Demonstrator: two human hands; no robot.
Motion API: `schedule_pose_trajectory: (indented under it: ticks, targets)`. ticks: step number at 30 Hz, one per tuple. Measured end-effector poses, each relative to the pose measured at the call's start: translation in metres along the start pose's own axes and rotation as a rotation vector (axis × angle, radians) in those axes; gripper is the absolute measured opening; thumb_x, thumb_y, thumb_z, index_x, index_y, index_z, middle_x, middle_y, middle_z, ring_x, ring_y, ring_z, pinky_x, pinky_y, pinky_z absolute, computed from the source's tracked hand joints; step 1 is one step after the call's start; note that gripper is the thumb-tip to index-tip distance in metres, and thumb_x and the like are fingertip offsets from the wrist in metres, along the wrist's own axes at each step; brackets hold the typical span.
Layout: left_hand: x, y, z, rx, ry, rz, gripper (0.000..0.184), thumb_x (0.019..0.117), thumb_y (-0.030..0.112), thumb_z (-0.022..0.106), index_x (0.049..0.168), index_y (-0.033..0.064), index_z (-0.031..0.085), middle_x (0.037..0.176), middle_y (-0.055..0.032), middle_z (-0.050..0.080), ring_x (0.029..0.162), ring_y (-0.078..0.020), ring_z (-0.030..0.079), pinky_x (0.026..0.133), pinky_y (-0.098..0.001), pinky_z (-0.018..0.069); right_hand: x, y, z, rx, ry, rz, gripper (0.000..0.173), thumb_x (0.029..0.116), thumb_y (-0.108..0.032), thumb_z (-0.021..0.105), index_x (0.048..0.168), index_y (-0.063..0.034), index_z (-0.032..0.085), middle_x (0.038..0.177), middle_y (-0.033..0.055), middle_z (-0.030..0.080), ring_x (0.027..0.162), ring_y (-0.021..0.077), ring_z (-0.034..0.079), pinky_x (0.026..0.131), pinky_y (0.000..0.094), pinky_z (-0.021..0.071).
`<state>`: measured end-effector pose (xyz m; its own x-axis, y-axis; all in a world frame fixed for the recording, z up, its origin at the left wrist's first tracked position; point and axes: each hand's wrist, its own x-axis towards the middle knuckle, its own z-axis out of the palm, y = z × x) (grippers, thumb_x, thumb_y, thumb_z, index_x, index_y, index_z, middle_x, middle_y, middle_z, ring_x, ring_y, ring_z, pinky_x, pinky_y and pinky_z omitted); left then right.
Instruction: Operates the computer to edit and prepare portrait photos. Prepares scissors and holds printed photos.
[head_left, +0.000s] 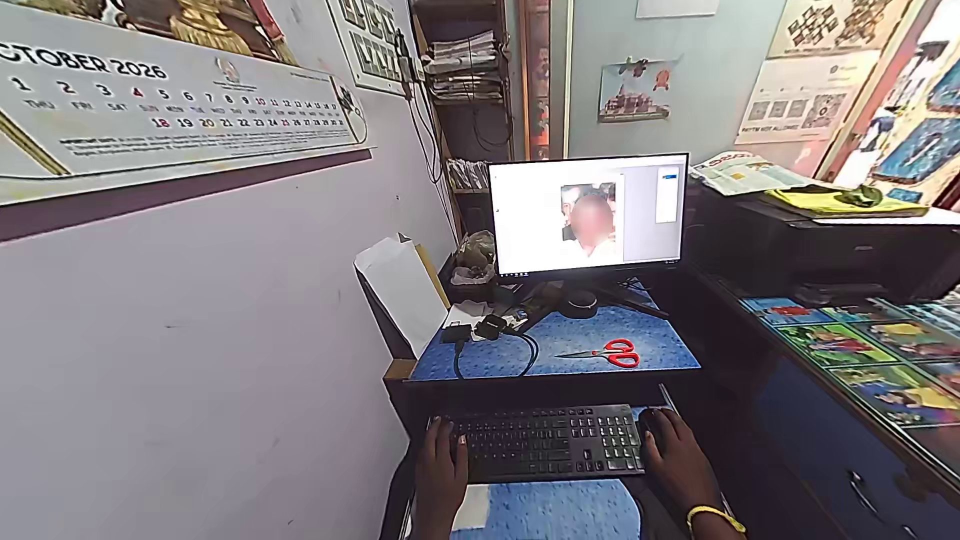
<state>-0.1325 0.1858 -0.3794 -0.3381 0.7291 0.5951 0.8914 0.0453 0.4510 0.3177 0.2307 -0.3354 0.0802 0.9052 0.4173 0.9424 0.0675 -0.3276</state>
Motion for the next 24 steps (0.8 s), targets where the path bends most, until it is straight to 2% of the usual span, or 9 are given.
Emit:
schedule_pose_trajectory:
  ticks: [3,5,9,14,24]
  targets:
    - [-0.002,0.009,-0.003,0.136,-0.088,0.036,0.061,0.1011,0.051,0.034,0.134,0.0111,0.066,0.156,-0.0156,0.047,0.139,-0.0385,0.05,0.11,-0.0576,0.0417,-0.001,-0.001,-0.002,-0.006,0.014,-0.01,0.052,0.0946,-0.039,0.048,0.136,-0.0125,0.064,0.146,0.0125,0.057,0.137,0.0318,0.054,0.11,0.0514,0.0465]
    - [-0.006,0.013,-0.003,0.244,-0.167,0.125,0.059,0.102,0.054,0.032,0.138,0.0199,0.064,0.16,-0.0095,0.044,0.145,-0.0365,0.042,0.116,-0.0566,0.0362,-0.001,-0.001,-0.003,0.003,0.013,-0.011,0.052,0.0934,-0.038,0.049,0.135,-0.0111,0.064,0.146,0.0135,0.058,0.136,0.0333,0.054,0.11,0.0524,0.0462]
    - [-0.017,0.019,-0.003,0.264,-0.285,0.21,0.057,0.1043,0.056,0.026,0.146,0.0315,0.057,0.163,-0.0046,0.04,0.15,-0.0309,0.037,0.12,-0.0573,0.0283,-0.001,-0.001,-0.005,-0.014,-0.017,-0.054,0.053,0.0901,-0.036,0.051,0.135,-0.0105,0.065,0.143,0.0134,0.06,0.134,0.0334,0.056,0.109,0.0517,0.0466]
    - [-0.019,0.022,-0.008,0.27,-0.348,0.201,0.06,0.1053,0.057,0.022,0.153,0.0322,0.048,0.165,-0.0049,0.036,0.153,-0.0305,0.032,0.121,-0.0583,0.0252,-0.002,-0.006,-0.01,-0.044,-0.061,-0.081,0.053,0.0908,-0.035,0.051,0.136,-0.0111,0.064,0.143,0.0118,0.06,0.133,0.0314,0.057,0.108,0.0515,0.0476]
    - [-0.017,0.022,-0.012,0.232,-0.387,0.162,0.06,0.106,0.055,0.021,0.152,0.0305,0.05,0.166,-0.0026,0.035,0.154,-0.0275,0.03,0.124,-0.0553,0.0215,0.0,-0.013,-0.011,-0.04,-0.015,-0.057,0.049,0.0955,-0.031,0.043,0.135,-0.0121,0.065,0.144,0.0147,0.058,0.136,0.0356,0.053,0.109,0.0547,0.0457]
